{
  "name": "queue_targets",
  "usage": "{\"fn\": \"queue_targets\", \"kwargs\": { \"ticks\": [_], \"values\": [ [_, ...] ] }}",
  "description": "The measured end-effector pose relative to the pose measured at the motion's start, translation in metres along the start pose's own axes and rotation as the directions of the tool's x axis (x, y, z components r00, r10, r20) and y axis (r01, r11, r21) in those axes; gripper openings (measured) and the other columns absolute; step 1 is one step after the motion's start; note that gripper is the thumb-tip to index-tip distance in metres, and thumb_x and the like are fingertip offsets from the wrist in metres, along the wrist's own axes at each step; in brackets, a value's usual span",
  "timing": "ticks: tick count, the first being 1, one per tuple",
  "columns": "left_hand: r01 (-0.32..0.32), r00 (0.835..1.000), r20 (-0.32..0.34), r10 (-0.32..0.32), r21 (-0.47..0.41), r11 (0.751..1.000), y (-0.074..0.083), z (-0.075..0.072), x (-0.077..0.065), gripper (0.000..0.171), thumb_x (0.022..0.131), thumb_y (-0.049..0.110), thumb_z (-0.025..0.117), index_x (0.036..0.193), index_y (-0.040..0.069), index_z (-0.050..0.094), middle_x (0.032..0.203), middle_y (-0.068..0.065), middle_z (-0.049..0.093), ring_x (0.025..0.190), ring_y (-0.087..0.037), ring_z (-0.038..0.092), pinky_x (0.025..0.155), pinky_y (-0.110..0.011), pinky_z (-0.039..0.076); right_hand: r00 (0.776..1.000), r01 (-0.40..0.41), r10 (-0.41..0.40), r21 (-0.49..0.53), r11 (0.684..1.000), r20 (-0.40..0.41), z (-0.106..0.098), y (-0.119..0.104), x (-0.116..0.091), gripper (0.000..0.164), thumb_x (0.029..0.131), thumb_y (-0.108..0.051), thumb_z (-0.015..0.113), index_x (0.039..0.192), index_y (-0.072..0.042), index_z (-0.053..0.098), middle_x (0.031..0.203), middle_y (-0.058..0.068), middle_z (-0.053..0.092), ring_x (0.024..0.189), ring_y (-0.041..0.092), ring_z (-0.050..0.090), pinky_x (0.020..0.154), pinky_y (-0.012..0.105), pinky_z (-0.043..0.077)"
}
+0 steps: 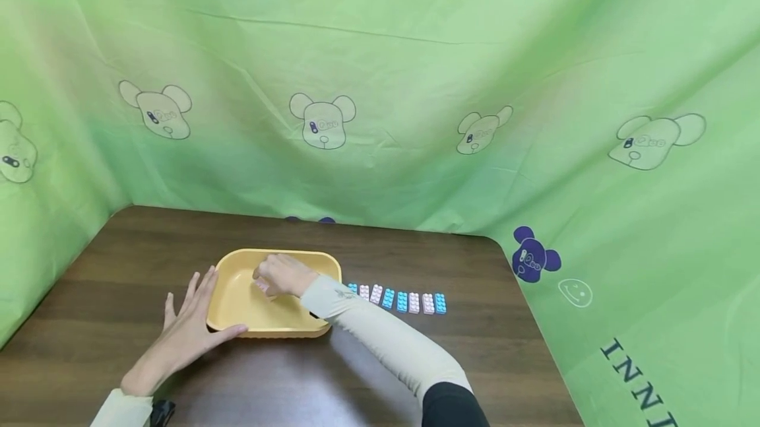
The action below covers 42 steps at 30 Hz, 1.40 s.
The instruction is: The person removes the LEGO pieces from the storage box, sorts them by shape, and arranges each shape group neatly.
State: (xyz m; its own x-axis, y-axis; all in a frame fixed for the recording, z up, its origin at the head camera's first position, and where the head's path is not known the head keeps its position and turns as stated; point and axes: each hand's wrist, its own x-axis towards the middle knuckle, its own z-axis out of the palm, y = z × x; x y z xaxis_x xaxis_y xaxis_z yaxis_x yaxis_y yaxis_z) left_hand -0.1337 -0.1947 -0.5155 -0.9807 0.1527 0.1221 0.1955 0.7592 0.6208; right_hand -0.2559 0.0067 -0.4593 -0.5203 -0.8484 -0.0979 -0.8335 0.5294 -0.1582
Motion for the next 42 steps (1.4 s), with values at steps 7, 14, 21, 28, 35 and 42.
{"fn": "queue_targets", "kwargs": {
  "ticks": [7,14,21,28,35,42],
  "values": [
    [-0.008,1.000,-0.005,0.008,0.004,1.000,0.000,0.001,0.002,0.128,0.085,0.069,0.077,0.170,0.007,0.006,0.175,-0.020,0.013,0.160,-0.048,0.007,0.114,-0.082,-0.004,1.000,-0.030,0.029,0.022,0.999,0.009,0.005,0.000,0.004,0.022,0.098,-0.003,0.071,0.119,-0.003,0.078,0.104,0.007,0.080,0.073,0.006,0.065,0.075,0.011,0.052],
    [-0.010,1.000,0.004,0.010,-0.006,1.000,0.002,0.002,0.000,0.127,0.085,0.067,0.078,0.170,0.007,0.006,0.176,-0.020,0.012,0.160,-0.047,0.007,0.115,-0.082,-0.004,0.999,-0.036,0.036,-0.001,0.999,-0.022,0.012,-0.001,0.005,0.022,0.094,-0.003,0.079,0.116,-0.004,0.077,0.101,0.004,0.079,0.085,0.010,0.073,0.079,0.012,0.053],
    [-0.010,1.000,0.004,0.010,-0.017,1.000,0.002,0.001,0.001,0.127,0.086,0.066,0.078,0.171,0.008,0.005,0.176,-0.019,0.012,0.160,-0.046,0.006,0.115,-0.081,-0.005,0.996,-0.024,0.025,0.007,1.000,-0.085,0.013,0.001,0.006,0.008,0.098,-0.001,0.073,0.104,-0.004,0.077,0.092,0.004,0.078,0.072,0.008,0.064,0.072,0.013,0.052],
    [-0.008,1.000,-0.006,0.008,-0.007,1.000,-0.001,0.001,0.002,0.127,0.086,0.065,0.078,0.171,0.007,0.005,0.176,-0.020,0.013,0.160,-0.046,0.007,0.116,-0.080,-0.004,0.996,-0.013,0.015,0.019,1.000,-0.092,0.012,0.007,0.010,0.012,0.098,-0.001,0.074,0.109,-0.003,0.079,0.103,0.007,0.080,0.092,0.015,0.074,0.086,0.017,0.055],
    [-0.006,1.000,-0.011,0.006,-0.017,1.000,-0.003,0.002,0.001,0.127,0.085,0.066,0.078,0.171,0.008,0.005,0.176,-0.020,0.013,0.160,-0.046,0.007,0.116,-0.080,-0.004,0.998,-0.032,0.034,0.040,0.999,-0.046,0.015,0.012,0.012,0.018,0.097,0.001,0.074,0.113,-0.004,0.080,0.107,0.006,0.079,0.096,0.014,0.072,0.089,0.015,0.053],
    [-0.005,1.000,-0.015,0.005,-0.018,1.000,-0.003,0.001,0.003,0.127,0.085,0.066,0.079,0.171,0.007,0.006,0.176,-0.020,0.013,0.160,-0.046,0.008,0.116,-0.081,-0.004,1.000,0.000,0.000,0.001,1.000,-0.030,0.020,0.015,0.017,0.019,0.094,0.007,0.072,0.103,-0.006,0.081,0.094,0.003,0.076,0.079,0.006,0.056,0.076,0.012,0.049]
  ]
}}
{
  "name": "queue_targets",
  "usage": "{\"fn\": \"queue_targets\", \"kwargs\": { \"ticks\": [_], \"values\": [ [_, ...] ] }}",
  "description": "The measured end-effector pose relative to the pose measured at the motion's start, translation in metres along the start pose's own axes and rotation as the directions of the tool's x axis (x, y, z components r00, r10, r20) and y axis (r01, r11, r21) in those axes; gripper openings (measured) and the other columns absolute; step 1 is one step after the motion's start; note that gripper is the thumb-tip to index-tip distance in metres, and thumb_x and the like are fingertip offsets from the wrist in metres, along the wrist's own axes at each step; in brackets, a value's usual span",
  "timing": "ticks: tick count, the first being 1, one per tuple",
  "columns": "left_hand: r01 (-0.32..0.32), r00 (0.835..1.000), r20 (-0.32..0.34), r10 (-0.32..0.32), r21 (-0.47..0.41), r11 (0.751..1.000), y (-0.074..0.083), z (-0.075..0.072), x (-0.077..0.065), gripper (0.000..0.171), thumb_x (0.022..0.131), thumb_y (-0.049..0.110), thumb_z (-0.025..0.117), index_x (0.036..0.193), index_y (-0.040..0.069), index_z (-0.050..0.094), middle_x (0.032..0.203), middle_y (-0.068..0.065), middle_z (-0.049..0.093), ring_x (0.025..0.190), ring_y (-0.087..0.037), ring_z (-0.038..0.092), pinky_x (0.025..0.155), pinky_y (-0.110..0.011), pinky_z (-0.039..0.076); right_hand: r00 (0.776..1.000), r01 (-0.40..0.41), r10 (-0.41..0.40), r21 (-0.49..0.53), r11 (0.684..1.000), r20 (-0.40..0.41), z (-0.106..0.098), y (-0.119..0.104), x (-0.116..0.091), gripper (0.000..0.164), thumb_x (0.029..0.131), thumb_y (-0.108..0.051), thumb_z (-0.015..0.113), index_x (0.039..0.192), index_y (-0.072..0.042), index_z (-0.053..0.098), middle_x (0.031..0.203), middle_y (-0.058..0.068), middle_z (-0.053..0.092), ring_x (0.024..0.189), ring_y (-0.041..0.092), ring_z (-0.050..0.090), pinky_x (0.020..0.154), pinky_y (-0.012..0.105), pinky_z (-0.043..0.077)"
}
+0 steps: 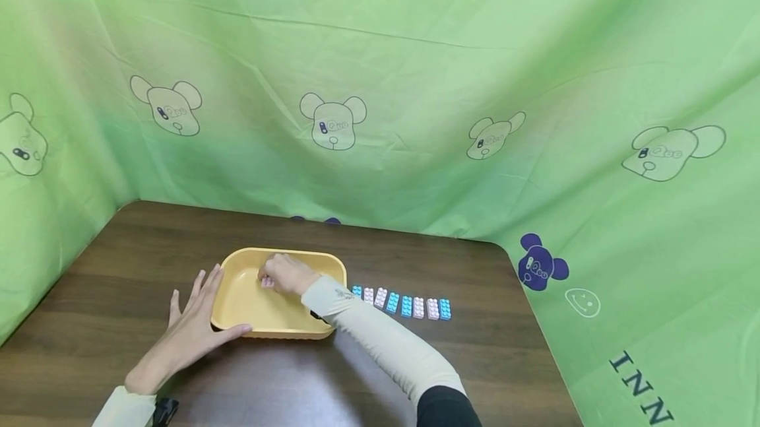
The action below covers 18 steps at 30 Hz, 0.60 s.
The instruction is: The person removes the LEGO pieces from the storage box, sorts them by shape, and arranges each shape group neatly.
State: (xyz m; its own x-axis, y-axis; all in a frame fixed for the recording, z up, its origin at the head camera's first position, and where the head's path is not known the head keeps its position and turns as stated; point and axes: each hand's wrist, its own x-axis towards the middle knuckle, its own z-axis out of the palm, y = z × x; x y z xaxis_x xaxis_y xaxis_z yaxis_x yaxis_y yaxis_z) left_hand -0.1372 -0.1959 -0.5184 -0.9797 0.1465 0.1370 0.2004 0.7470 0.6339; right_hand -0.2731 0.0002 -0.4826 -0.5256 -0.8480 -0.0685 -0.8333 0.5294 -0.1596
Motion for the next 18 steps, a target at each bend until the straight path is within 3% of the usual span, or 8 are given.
{"fn": "queue_targets", "kwargs": {
  "ticks": [3,10,18],
  "values": [
    [-0.005,1.000,-0.001,0.005,-0.001,1.000,0.001,0.000,0.001,0.127,0.085,0.065,0.079,0.171,0.007,0.005,0.176,-0.020,0.013,0.160,-0.046,0.007,0.115,-0.081,-0.004,1.000,0.012,-0.012,0.001,1.000,-0.020,-0.003,0.000,-0.002,0.019,0.094,0.007,0.072,0.104,-0.006,0.081,0.093,0.003,0.076,0.077,0.007,0.056,0.074,0.013,0.048],
    [-0.002,1.000,0.009,0.002,-0.003,1.000,0.001,-0.001,0.000,0.127,0.086,0.066,0.078,0.171,0.008,0.004,0.176,-0.020,0.012,0.160,-0.046,0.006,0.115,-0.081,-0.005,0.997,0.046,-0.044,0.030,0.999,-0.065,-0.017,-0.008,-0.010,0.018,0.098,0.001,0.072,0.116,0.001,0.077,0.109,0.010,0.079,0.093,0.017,0.075,0.086,0.016,0.055],
    [0.005,1.000,0.028,-0.005,-0.010,1.000,0.001,-0.002,-0.001,0.127,0.086,0.067,0.078,0.171,0.009,0.004,0.176,-0.020,0.010,0.160,-0.047,0.005,0.115,-0.081,-0.007,0.994,0.058,-0.049,0.087,0.995,-0.096,-0.023,-0.013,-0.032,0.020,0.100,-0.007,0.074,0.117,0.002,0.072,0.100,0.008,0.079,0.087,0.014,0.073,0.081,0.016,0.054]
  ]
}}
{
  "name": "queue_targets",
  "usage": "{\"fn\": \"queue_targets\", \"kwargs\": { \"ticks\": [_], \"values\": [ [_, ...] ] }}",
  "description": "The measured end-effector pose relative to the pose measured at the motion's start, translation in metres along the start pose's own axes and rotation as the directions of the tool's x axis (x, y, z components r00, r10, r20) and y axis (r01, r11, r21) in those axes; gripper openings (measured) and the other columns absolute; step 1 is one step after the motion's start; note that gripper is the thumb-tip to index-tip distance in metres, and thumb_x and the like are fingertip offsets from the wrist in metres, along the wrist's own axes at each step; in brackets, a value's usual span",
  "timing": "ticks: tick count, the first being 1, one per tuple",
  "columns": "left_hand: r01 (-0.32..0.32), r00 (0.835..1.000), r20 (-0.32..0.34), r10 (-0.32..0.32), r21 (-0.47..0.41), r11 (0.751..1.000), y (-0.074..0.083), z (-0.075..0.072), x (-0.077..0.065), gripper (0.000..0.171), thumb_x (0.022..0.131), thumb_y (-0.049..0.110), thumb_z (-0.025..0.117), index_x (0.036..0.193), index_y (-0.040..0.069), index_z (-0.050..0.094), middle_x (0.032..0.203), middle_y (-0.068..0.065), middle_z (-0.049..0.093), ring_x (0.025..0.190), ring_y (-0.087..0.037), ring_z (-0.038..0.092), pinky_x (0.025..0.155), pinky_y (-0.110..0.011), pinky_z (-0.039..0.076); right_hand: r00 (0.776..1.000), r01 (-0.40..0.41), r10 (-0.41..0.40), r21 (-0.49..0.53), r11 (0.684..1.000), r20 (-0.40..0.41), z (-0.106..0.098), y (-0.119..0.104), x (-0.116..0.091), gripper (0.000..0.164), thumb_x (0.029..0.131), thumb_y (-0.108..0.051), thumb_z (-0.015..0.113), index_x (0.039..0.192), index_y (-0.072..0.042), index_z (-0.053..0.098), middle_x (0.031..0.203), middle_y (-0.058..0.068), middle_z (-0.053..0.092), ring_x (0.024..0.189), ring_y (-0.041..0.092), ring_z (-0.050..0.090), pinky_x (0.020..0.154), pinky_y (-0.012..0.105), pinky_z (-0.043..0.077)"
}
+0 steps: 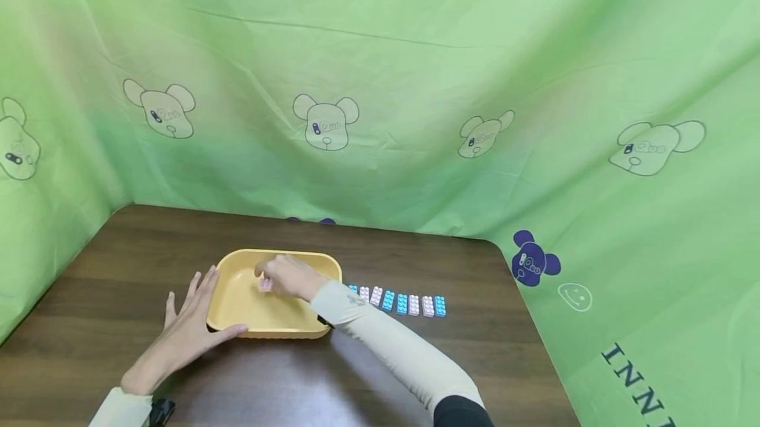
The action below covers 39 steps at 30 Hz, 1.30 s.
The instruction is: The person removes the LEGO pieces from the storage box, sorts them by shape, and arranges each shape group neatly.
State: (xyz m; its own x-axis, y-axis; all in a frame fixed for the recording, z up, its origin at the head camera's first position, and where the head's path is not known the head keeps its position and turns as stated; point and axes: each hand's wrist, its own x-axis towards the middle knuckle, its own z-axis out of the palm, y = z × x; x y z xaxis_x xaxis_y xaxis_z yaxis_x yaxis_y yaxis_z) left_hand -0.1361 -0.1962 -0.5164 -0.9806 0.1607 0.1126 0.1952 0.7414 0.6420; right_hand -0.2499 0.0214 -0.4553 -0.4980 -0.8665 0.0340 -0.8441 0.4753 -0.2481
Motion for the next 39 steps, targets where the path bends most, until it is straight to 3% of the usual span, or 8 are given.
{"fn": "queue_targets", "kwargs": {
  "ticks": [14,25,33,39],
  "values": [
    [-0.004,1.000,-0.004,0.004,0.004,1.000,-0.001,0.001,0.001,0.128,0.085,0.066,0.079,0.171,0.008,0.004,0.175,-0.022,0.011,0.160,-0.048,0.005,0.115,-0.081,-0.007,0.997,-0.045,0.046,0.015,0.999,-0.068,-0.013,0.001,-0.046,0.017,0.097,-0.007,0.077,0.112,0.000,0.076,0.105,0.008,0.079,0.090,0.015,0.073,0.083,0.020,0.056],
    [-0.011,1.000,0.005,0.011,-0.012,1.000,-0.001,0.002,-0.001,0.128,0.085,0.065,0.080,0.171,0.009,0.003,0.176,-0.022,0.011,0.160,-0.047,0.004,0.114,-0.081,-0.009,0.990,-0.076,0.077,0.020,0.997,-0.120,-0.011,0.003,-0.085,0.021,0.095,-0.002,0.078,0.116,-0.003,0.078,0.114,0.009,0.079,0.105,0.021,0.074,0.094,0.025,0.057],
    [-0.017,1.000,0.000,0.017,-0.014,1.000,-0.003,0.001,-0.002,0.127,0.085,0.064,0.080,0.171,0.010,0.004,0.176,-0.021,0.011,0.160,-0.048,0.004,0.114,-0.081,-0.009,0.975,-0.104,0.101,-0.004,0.995,-0.196,-0.009,0.006,-0.111,0.021,0.093,-0.003,0.080,0.113,-0.006,0.079,0.110,0.004,0.079,0.098,0.015,0.074,0.086,0.026,0.058],
    [-0.016,1.000,0.016,0.017,-0.037,0.999,-0.004,0.001,-0.001,0.127,0.087,0.064,0.079,0.171,0.012,0.000,0.176,-0.020,0.007,0.161,-0.047,0.000,0.114,-0.079,-0.015,0.957,-0.085,0.105,0.083,0.993,-0.272,-0.010,0.005,-0.127,0.025,0.092,-0.003,0.081,0.116,-0.002,0.076,0.111,0.008,0.079,0.098,0.018,0.075,0.087,0.026,0.059]
  ]
}}
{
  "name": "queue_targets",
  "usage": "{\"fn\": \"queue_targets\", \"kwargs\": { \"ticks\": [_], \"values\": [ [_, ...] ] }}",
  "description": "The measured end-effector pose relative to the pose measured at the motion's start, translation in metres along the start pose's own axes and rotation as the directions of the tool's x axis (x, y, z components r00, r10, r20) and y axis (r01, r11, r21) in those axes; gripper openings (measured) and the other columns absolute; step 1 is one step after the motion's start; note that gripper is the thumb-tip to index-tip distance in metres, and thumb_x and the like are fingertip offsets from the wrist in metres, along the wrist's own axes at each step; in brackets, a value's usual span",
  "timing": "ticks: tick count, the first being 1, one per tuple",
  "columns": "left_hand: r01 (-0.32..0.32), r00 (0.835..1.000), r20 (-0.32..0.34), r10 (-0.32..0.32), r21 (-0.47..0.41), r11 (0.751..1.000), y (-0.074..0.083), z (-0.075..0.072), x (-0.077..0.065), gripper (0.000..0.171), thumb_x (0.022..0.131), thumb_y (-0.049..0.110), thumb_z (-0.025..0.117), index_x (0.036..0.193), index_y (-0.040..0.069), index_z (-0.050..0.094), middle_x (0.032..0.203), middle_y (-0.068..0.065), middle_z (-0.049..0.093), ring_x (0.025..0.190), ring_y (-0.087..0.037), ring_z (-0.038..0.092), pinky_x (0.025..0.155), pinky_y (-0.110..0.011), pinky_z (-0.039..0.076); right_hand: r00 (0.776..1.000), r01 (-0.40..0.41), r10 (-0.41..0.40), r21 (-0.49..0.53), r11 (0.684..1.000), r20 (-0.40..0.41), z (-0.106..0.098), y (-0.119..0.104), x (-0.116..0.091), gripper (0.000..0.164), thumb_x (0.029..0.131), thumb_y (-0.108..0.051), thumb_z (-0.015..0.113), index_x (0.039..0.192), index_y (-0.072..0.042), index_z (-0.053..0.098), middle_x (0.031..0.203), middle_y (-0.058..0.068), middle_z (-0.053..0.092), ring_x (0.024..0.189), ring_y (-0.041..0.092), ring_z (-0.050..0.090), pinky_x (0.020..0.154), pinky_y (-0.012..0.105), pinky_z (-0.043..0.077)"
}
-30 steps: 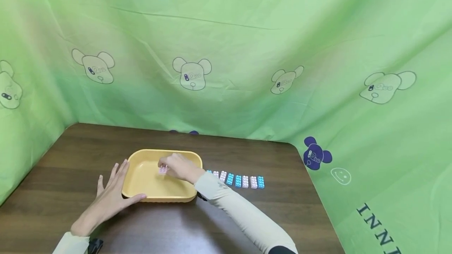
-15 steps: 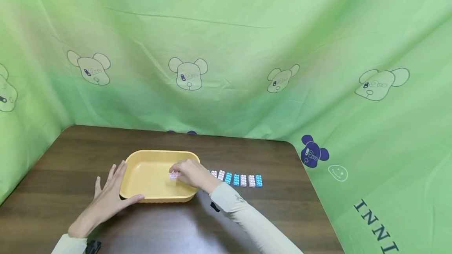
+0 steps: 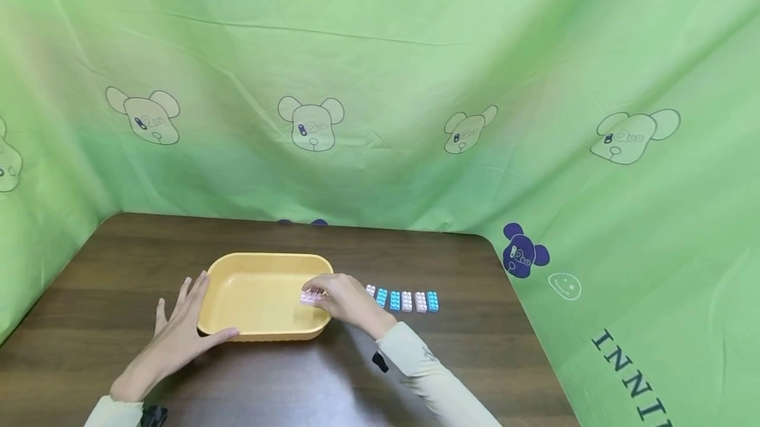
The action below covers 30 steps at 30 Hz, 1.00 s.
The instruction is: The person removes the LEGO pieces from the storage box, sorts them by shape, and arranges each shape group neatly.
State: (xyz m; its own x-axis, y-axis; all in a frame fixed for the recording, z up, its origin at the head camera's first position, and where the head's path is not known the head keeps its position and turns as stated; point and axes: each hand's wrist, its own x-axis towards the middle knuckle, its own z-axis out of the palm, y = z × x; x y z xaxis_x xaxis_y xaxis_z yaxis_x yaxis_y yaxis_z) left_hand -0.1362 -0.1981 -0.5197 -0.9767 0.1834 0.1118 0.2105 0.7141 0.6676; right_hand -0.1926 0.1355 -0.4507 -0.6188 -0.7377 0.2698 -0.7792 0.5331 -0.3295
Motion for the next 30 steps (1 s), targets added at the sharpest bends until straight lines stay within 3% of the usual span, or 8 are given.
{"fn": "queue_targets", "kwargs": {
  "ticks": [9,19,30],
  "values": [
    [0.006,1.000,0.001,-0.006,0.024,1.000,0.000,0.000,-0.001,0.127,0.087,0.066,0.078,0.171,0.010,0.000,0.176,-0.020,0.008,0.160,-0.047,0.001,0.114,-0.080,-0.013,0.999,-0.023,0.024,0.019,1.000,-0.030,-0.012,-0.004,-0.017,0.025,0.094,-0.004,0.079,0.119,-0.002,0.077,0.113,0.008,0.078,0.101,0.018,0.075,0.089,0.027,0.059],
    [-0.004,1.000,-0.005,0.004,0.030,1.000,0.000,0.000,0.001,0.129,0.086,0.066,0.078,0.171,0.008,0.000,0.176,-0.021,0.008,0.160,-0.049,0.002,0.113,-0.082,-0.011,0.995,-0.061,0.063,0.027,0.998,-0.077,-0.019,0.008,-0.046,0.023,0.091,-0.002,0.082,0.113,-0.003,0.076,0.104,0.006,0.077,0.095,0.017,0.074,0.084,0.031,0.061],
    [-0.011,1.000,-0.007,0.011,0.030,0.999,0.000,0.001,0.000,0.129,0.085,0.065,0.079,0.170,0.007,0.001,0.176,-0.021,0.009,0.159,-0.050,0.004,0.113,-0.082,-0.011,0.987,-0.158,0.157,-0.002,0.987,-0.044,-0.004,0.020,-0.079,0.024,0.086,0.001,0.083,0.108,-0.003,0.075,0.103,0.007,0.078,0.096,0.022,0.075,0.087,0.034,0.061]
  ]
}}
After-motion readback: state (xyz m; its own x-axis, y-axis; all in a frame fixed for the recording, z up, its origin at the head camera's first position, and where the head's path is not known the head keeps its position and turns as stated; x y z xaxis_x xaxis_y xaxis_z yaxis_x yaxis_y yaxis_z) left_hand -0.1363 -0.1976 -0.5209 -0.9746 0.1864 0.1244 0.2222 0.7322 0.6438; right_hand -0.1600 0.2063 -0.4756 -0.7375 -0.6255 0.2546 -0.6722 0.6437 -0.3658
